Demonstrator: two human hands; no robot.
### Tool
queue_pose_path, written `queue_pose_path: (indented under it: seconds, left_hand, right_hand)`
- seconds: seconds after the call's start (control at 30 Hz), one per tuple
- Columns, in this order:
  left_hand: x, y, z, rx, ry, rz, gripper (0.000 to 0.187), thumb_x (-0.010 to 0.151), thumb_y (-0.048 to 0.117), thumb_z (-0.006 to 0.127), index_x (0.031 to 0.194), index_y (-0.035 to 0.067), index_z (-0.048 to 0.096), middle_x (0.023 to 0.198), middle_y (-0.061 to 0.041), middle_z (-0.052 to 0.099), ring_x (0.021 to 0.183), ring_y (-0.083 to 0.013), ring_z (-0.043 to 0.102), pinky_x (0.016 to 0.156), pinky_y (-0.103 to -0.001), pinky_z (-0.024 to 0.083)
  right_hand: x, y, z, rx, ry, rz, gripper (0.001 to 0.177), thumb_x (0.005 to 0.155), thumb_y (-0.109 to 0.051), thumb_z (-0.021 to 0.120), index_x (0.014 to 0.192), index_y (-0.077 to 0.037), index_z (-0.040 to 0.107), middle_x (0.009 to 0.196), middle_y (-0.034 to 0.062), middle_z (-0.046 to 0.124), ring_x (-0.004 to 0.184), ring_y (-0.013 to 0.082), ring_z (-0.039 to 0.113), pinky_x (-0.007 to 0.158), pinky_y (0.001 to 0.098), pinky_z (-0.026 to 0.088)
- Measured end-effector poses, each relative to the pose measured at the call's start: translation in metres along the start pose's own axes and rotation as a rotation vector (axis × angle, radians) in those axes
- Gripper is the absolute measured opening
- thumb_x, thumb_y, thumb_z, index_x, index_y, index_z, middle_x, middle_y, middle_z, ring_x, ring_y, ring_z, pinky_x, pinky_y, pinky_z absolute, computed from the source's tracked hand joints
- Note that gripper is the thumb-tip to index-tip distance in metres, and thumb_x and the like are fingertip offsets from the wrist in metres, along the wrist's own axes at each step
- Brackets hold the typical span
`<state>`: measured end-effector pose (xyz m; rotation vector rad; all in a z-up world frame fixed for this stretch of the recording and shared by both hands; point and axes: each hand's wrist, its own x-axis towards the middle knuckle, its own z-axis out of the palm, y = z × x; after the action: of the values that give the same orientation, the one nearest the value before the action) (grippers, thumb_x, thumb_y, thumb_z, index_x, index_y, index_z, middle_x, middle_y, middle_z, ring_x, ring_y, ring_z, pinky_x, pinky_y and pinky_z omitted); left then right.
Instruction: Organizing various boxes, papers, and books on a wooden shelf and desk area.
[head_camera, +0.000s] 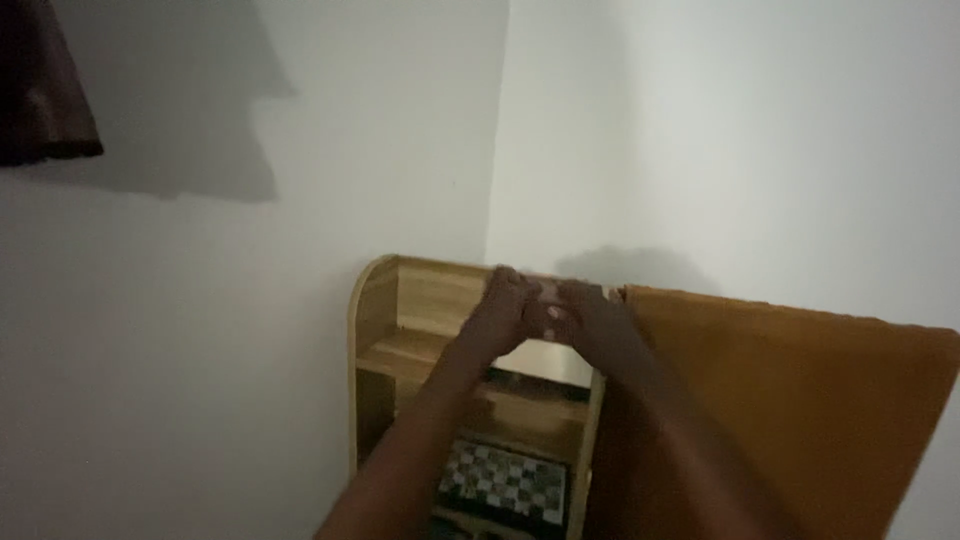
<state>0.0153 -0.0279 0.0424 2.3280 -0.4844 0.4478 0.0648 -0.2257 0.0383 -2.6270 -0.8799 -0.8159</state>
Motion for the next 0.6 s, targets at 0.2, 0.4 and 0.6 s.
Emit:
queue_pose_path:
  seconds: [0.2,0.4,0.6]
  left_hand:
    - [-0.019,-0.020,0.058,0.509,0.580,0.165,0.042,0.098,0.011,0.071,0.139,0.011,0.060,0.150,-0.019,0.050,0.136,-0.0355,0.054,0.105,-0.046,0.053]
    - [-0.084,0.010,0.097,0.031,0.462,0.018,0.093,0.098,0.048,0.068,0.155,0.003,0.009,0.151,-0.022,0.024,0.134,-0.0338,0.034,0.106,-0.043,0.038]
    - [-0.209,0.071,0.164,-1.210,0.286,-0.308,0.091,0.091,0.043,0.063,0.162,0.007,0.017,0.163,-0.021,0.032,0.149,-0.0378,0.038,0.119,-0.048,0.040]
  right_hand:
    - [-0.027,-0.017,0.005,-0.085,0.099,-0.110,0.083,0.104,-0.035,0.057,0.164,-0.014,0.004,0.170,0.0295,0.003,0.155,0.0511,0.004,0.114,0.0664,0.023]
    - [-0.110,-0.027,0.003,0.437,0.187,-0.136,0.102,0.097,-0.034,0.062,0.165,-0.013,-0.010,0.172,0.0247,0.007,0.155,0.0426,0.016,0.124,0.0574,0.026]
    - [-0.276,-0.040,-0.015,1.550,0.104,0.340,0.105,0.084,-0.036,0.073,0.164,-0.020,0.007,0.171,0.0162,0.010,0.157,0.0315,0.016,0.120,0.0534,0.028]
